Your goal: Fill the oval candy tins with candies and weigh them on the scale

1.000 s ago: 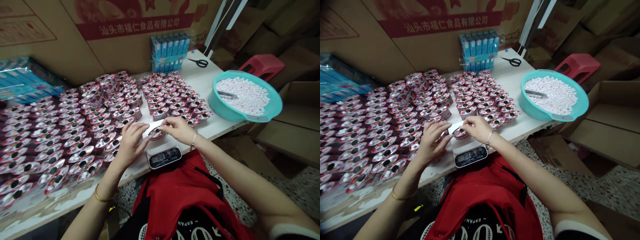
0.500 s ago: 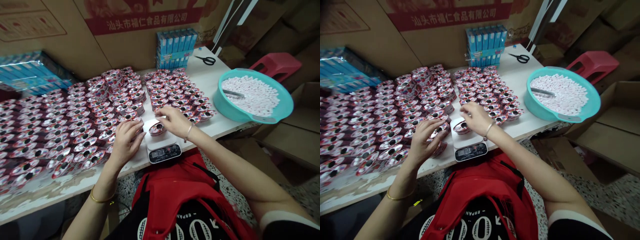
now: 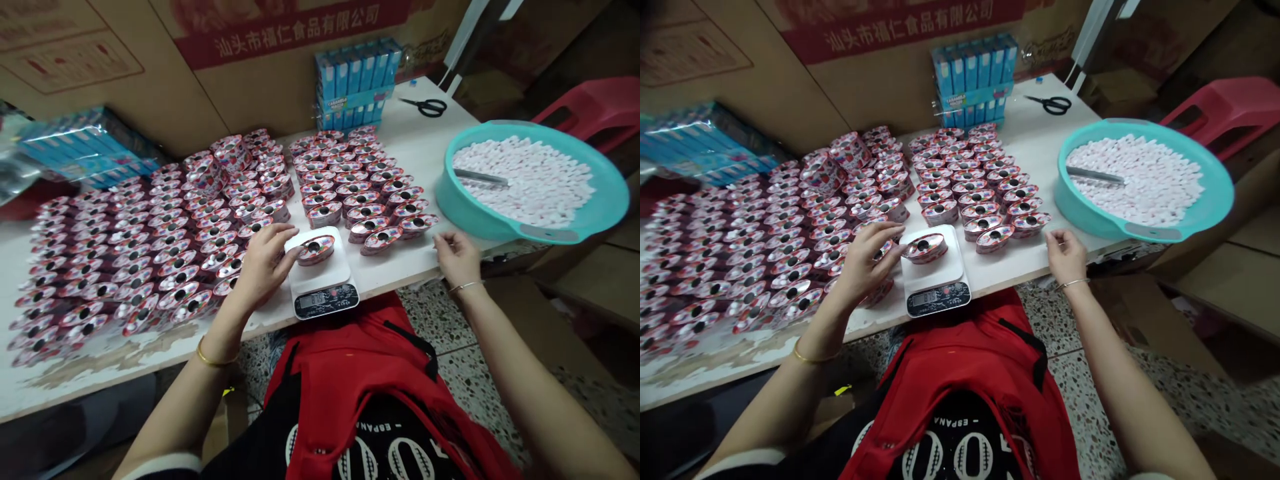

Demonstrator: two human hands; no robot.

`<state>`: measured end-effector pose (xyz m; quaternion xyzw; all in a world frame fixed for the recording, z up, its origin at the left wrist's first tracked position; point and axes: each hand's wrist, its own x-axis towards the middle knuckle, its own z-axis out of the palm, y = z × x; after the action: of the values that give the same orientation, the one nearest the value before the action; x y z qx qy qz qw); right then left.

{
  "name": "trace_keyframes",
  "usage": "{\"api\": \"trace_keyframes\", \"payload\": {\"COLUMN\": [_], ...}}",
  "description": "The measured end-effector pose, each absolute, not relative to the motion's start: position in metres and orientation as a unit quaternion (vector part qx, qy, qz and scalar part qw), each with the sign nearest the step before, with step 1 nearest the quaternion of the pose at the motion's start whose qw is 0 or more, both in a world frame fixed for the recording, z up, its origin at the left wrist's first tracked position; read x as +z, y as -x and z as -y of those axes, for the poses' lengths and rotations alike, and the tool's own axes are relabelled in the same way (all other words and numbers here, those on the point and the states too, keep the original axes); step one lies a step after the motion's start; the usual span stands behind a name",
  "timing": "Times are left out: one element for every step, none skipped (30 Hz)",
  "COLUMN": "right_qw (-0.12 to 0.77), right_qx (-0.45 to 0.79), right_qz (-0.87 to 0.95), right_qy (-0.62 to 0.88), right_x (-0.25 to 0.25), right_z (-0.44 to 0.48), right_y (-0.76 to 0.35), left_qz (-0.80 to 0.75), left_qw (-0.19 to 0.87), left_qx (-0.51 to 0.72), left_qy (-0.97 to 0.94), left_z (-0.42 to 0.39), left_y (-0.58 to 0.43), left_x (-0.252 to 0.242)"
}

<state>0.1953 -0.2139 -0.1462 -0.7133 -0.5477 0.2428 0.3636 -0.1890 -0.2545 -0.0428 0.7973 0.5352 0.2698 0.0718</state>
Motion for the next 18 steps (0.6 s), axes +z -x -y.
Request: {"api": "trace_keyframes", "payload": {"right_qw": [0.357, 0.361, 0.369, 0.373, 0.379, 0.386, 0.393, 0.400, 0.409, 0.419, 0.429, 0.440, 0.449, 0.458, 0.466, 0.473, 0.479, 0.483], "right_qx": [0.231, 0.215, 0.200, 0.195, 0.193, 0.193, 0.194, 0.196, 0.194, 0.189, 0.182, 0.171, 0.161, 0.155, 0.153, 0.153, 0.156, 0.161], "right_qz": [0.549, 0.546, 0.543, 0.547, 0.551, 0.555, 0.559, 0.563, 0.564, 0.565, 0.564, 0.561, 0.556, 0.551, 0.546, 0.542, 0.539, 0.538], "right_qy": [0.720, 0.725, 0.727, 0.724, 0.718, 0.711, 0.704, 0.697, 0.691, 0.685, 0.681, 0.681, 0.681, 0.681, 0.680, 0.678, 0.675, 0.672], "right_x": [-0.154, -0.159, -0.163, -0.164, -0.164, -0.163, -0.162, -0.160, -0.159, -0.158, -0.159, -0.160, -0.161, -0.162, -0.163, -0.162, -0.162, -0.160], "right_z": [0.212, 0.209, 0.205, 0.202, 0.198, 0.195, 0.193, 0.190, 0.188, 0.185, 0.182, 0.179, 0.177, 0.176, 0.176, 0.176, 0.177, 0.177], "right_y": [-0.199, -0.201, -0.202, -0.202, -0.201, -0.200, -0.199, -0.198, -0.196, -0.193, -0.191, -0.188, -0.186, -0.185, -0.184, -0.184, -0.184, -0.185], "left_qz": [-0.536, -0.537, -0.538, -0.537, -0.535, -0.534, -0.531, -0.529, -0.528, -0.522, -0.519, -0.511, -0.497, -0.478, -0.456, -0.432, -0.417, -0.414], "left_qw": [0.073, 0.075, 0.076, 0.077, 0.080, 0.085, 0.090, 0.096, 0.098, 0.091, 0.073, 0.051, 0.029, 0.010, -0.004, -0.010, -0.012, -0.014], "left_qx": [0.252, 0.226, 0.194, 0.157, 0.120, 0.087, 0.065, 0.054, 0.059, 0.082, 0.116, 0.153, 0.188, 0.214, 0.229, 0.231, 0.224, 0.212], "left_qy": [-0.802, -0.809, -0.817, -0.825, -0.832, -0.837, -0.840, -0.841, -0.842, -0.844, -0.844, -0.844, -0.847, -0.852, -0.860, -0.872, -0.881, -0.885], "left_z": [0.251, 0.248, 0.246, 0.244, 0.243, 0.242, 0.241, 0.236, 0.228, 0.215, 0.197, 0.176, 0.151, 0.124, 0.095, 0.064, 0.033, 0.002], "left_y": [0.185, 0.181, 0.177, 0.173, 0.170, 0.167, 0.166, 0.165, 0.165, 0.164, 0.161, 0.154, 0.143, 0.128, 0.109, 0.088, 0.066, 0.044], "left_x": [-0.042, -0.041, -0.041, -0.041, -0.040, -0.040, -0.039, -0.038, -0.035, -0.031, -0.025, -0.016, -0.006, 0.005, 0.015, 0.023, 0.028, 0.028]}}
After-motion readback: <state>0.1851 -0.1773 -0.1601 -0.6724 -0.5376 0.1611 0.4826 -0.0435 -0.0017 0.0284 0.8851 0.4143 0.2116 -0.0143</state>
